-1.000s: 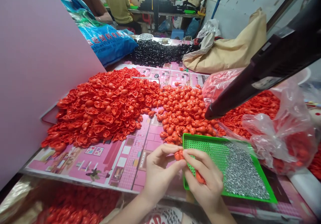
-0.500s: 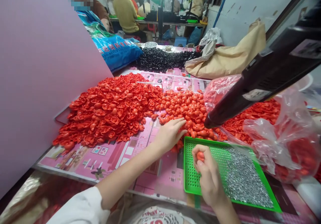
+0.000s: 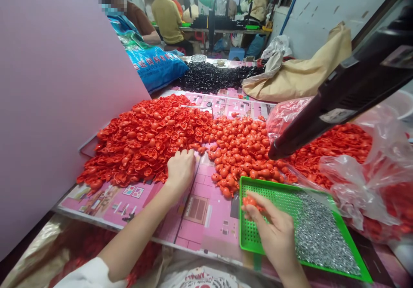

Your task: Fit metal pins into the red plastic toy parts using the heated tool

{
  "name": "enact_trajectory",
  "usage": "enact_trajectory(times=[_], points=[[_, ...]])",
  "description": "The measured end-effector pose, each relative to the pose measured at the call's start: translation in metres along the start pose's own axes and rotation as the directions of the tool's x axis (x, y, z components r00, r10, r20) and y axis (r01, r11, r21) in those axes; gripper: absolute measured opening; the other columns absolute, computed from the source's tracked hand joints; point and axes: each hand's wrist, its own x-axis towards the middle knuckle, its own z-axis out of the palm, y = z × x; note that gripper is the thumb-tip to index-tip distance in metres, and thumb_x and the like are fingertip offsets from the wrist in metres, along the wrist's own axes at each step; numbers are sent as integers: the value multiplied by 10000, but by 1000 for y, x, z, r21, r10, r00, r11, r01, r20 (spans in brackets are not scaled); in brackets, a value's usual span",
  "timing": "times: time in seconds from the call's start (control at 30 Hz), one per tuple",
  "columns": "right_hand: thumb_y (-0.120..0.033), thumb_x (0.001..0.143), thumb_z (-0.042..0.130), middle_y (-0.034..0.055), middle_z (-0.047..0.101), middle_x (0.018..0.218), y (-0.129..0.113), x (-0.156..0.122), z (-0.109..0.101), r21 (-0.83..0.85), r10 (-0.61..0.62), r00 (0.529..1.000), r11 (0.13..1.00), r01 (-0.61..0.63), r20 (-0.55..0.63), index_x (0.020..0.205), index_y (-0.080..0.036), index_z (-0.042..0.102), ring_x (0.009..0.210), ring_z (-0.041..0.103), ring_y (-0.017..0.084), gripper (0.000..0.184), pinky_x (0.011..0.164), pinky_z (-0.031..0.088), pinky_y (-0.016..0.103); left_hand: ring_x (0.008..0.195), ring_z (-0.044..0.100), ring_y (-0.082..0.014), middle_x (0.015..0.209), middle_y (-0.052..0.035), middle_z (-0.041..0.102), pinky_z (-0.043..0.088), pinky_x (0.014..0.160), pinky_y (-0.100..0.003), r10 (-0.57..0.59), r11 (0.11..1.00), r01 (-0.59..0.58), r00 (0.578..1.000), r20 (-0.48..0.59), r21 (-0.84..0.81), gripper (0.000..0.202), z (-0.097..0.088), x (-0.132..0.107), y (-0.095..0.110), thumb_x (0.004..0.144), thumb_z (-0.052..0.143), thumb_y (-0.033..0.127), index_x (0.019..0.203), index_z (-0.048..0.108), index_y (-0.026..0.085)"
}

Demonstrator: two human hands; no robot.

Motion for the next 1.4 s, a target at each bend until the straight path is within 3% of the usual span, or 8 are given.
enact_trajectory(times=[0.13,0.23,0.33,0.47,0.57,0.77,1.03,1.4], points=[[-213,874,644,-23,740,872,-2,4,-1,62,-67,997,996,69,-39,1106,-306,656,637,695,104,250,605,593,209,845,637,-180,1031,-50,712,473,719,-259,178,927,-103,967,181,-359,281,-8,-21,16,925,529,405,1091,674,231],[-185,894,610,-49,713,762,-9,7,-4,141,-138,990,981,133,26,1050,-315,679,596,655,77,215,573,555,182,719,595,-121,946,-36,708,428,611,-205,261,549,176,893,368,-817,335,-4,-47,35,883,590,483,1054,693,214],[-192,914,574,-53,653,707,-15,7,-6,186,-212,975,963,196,71,1038,-332,692,625,616,70,221,576,508,177,526,445,-53,736,2,627,285,477,-170,266,225,484,805,531,-846,375,7,-73,53,837,641,527,1011,699,199],[-191,929,545,-38,666,836,-19,5,-9,184,-190,971,970,162,147,1137,-331,642,697,633,70,269,648,524,182,502,378,-30,668,21,545,231,466,-157,282,65,587,765,580,-807,363,21,-91,65,836,649,527,932,698,180],[-187,941,517,-19,667,905,-21,5,-13,120,-141,967,986,117,212,1219,-308,590,737,645,81,312,676,542,199,527,384,-30,694,14,550,265,489,-152,269,35,560,793,547,-828,346,25,-93,65,846,652,503,925,703,170],[-87,869,613,41,619,1017,-21,9,-15,-165,-363,924,911,379,119,1147,-231,664,843,622,96,318,716,546,211,507,355,-24,663,28,512,257,474,-151,301,39,516,810,502,-856,347,26,-93,65,885,608,484,933,712,156],[32,799,644,70,667,1073,-20,10,-17,-193,-557,811,789,584,177,1189,-155,625,1037,596,161,433,890,539,312,505,380,-27,641,24,514,272,473,-149,307,54,489,822,480,-871,337,25,-94,64,894,603,464,903,728,150],[41,805,626,75,636,1080,-18,9,-15,-209,-556,817,790,576,150,1192,-158,627,1045,582,161,435,894,533,322,522,417,-54,658,6,546,349,511,-180,350,177,376,840,415,-910,370,19,-94,61,937,522,469,1030,748,192]])
